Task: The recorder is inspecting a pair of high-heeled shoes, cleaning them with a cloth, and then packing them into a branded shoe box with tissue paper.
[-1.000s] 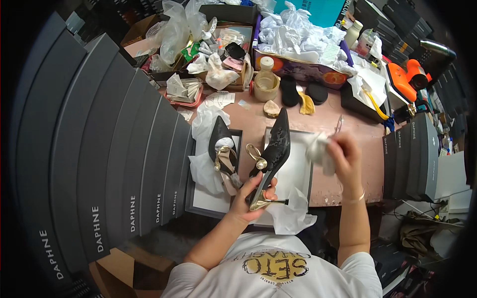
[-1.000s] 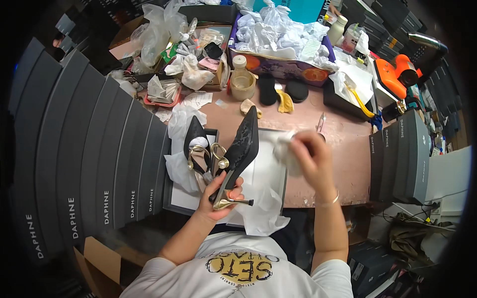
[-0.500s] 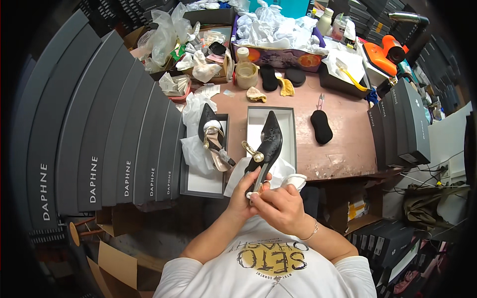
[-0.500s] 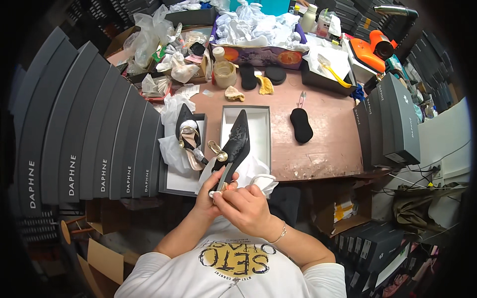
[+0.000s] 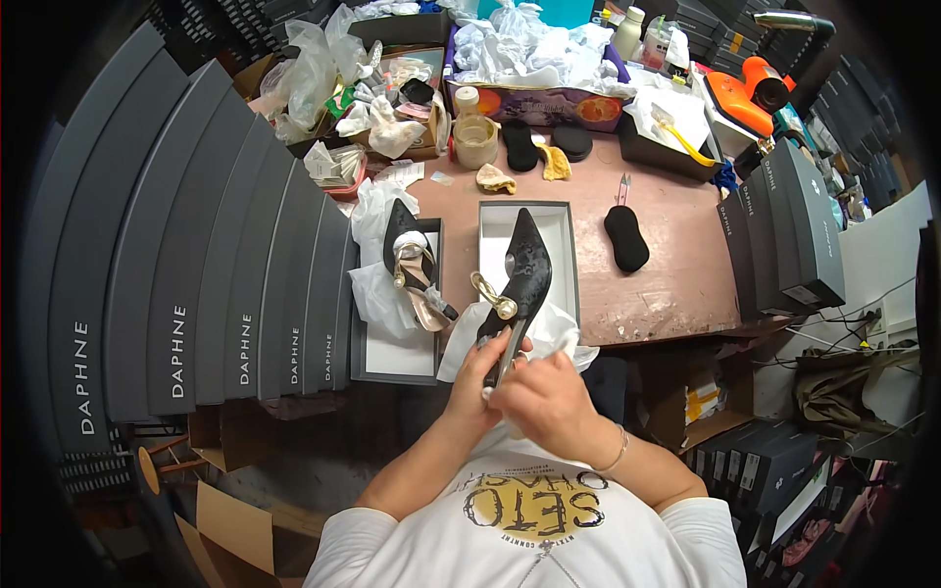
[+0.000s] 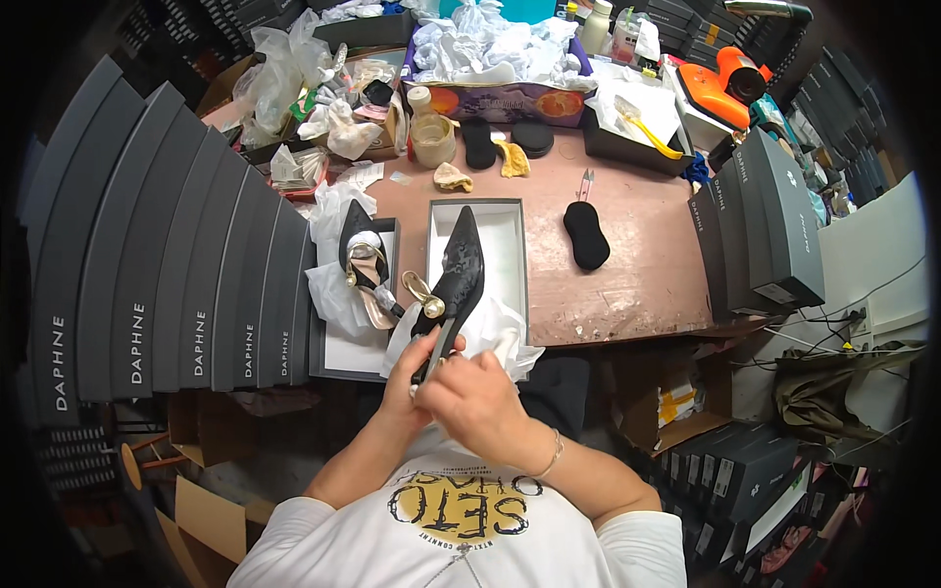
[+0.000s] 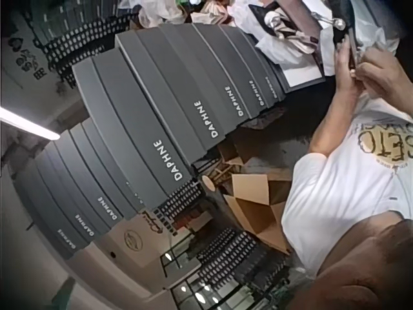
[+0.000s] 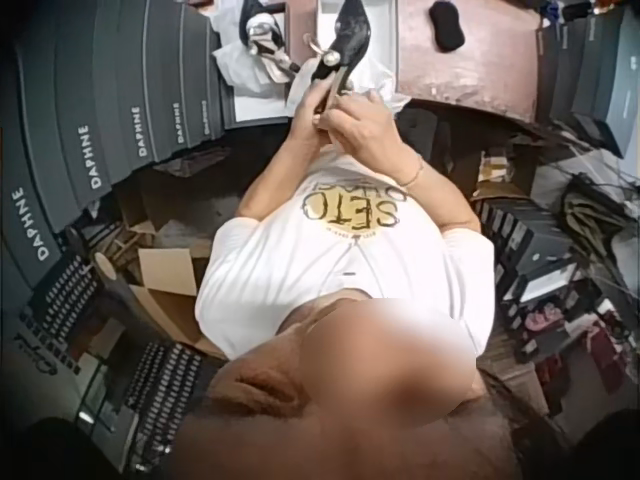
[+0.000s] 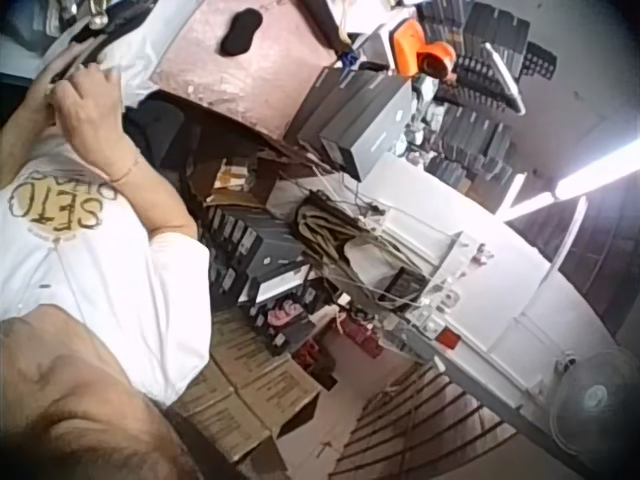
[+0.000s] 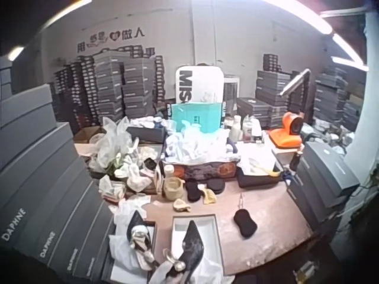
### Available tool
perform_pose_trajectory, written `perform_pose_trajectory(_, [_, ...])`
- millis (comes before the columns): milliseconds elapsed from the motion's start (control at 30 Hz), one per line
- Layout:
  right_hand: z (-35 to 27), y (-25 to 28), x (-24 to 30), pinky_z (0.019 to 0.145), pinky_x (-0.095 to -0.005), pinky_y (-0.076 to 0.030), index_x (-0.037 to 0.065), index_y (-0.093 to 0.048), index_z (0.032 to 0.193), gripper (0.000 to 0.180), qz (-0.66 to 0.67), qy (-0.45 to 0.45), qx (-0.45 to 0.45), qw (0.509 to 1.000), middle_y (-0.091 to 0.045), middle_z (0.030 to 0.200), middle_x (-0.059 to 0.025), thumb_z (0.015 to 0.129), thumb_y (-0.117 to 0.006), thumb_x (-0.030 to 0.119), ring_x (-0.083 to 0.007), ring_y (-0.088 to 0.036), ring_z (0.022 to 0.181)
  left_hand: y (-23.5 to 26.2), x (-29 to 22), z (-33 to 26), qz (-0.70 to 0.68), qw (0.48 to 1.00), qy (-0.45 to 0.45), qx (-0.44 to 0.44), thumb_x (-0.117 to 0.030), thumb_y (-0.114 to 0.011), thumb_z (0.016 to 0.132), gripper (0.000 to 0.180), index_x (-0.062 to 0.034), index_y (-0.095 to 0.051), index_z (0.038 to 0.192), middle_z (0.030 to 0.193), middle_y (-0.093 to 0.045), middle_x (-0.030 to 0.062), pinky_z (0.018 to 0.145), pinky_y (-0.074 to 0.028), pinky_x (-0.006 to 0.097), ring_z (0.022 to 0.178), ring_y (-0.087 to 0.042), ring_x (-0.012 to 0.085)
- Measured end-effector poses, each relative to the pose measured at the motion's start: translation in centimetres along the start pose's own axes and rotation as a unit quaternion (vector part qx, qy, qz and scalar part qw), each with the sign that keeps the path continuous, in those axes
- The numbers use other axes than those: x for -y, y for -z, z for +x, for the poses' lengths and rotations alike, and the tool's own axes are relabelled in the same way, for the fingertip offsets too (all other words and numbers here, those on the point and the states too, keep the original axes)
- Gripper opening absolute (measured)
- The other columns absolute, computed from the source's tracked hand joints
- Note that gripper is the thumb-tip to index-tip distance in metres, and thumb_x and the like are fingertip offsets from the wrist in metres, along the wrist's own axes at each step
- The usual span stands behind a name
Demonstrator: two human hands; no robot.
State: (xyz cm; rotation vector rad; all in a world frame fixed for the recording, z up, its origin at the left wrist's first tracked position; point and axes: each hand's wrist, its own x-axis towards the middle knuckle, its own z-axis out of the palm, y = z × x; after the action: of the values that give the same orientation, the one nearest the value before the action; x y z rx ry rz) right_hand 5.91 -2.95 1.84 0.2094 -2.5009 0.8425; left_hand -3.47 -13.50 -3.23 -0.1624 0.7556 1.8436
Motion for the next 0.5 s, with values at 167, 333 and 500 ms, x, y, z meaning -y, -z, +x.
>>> perform_pose_trajectory(167, [0.7,-0.1,-2.1,0.063,-0.0342,-0.035,0.013,-0.063,0.087,0.02,-0.042,-0.04,-0.035,0.998,-0.05,0.072,-0.0019,0.07,-0.067,0.005,-0.0203,-0.048,0.065,-1.5,0.7,-0.5,-0.075,0.993,-0.018,-0.089,-0.023,-0.053,0.095,0.019,-0.0051,-0.06,0.099,0.085,-0.065,0.0027,0.066,-0.051,0.025,0.074,-0.063,0.0107])
perform_pose_trajectory(333, [1.0,-0.2,-3.4,0.063,-0.0346,-0.034,0.013,-0.062,0.082,0.013,-0.099,-0.027,-0.029,0.994,-0.051,0.072,-0.0026,0.072,-0.067,0.006,-0.0212,-0.049,0.066,0.7,1.0,-0.3,-0.059,0.997,-0.042,-0.03,-0.022,-0.054,0.093,0.02,-0.0066,-0.06,0.105,0.098,-0.065,0.0052,0.078,-0.053,0.031,0.09,-0.064,0.0155])
perform_pose_trajectory(500, [1.3,0.1,-3.9,0.066,-0.0269,-0.041,0.005,-0.06,0.085,0.003,0.191,-0.206,-0.079,0.956,-0.058,0.077,-0.0034,0.085,-0.063,0.006,-0.015,-0.054,0.07,0.9,0.1,0.1,-0.062,0.996,-0.033,-0.054,-0.02,-0.055,0.095,0.017,-0.0058,-0.058,0.104,0.087,-0.061,0.003,0.063,-0.05,0.025,0.072,-0.059,0.0106])
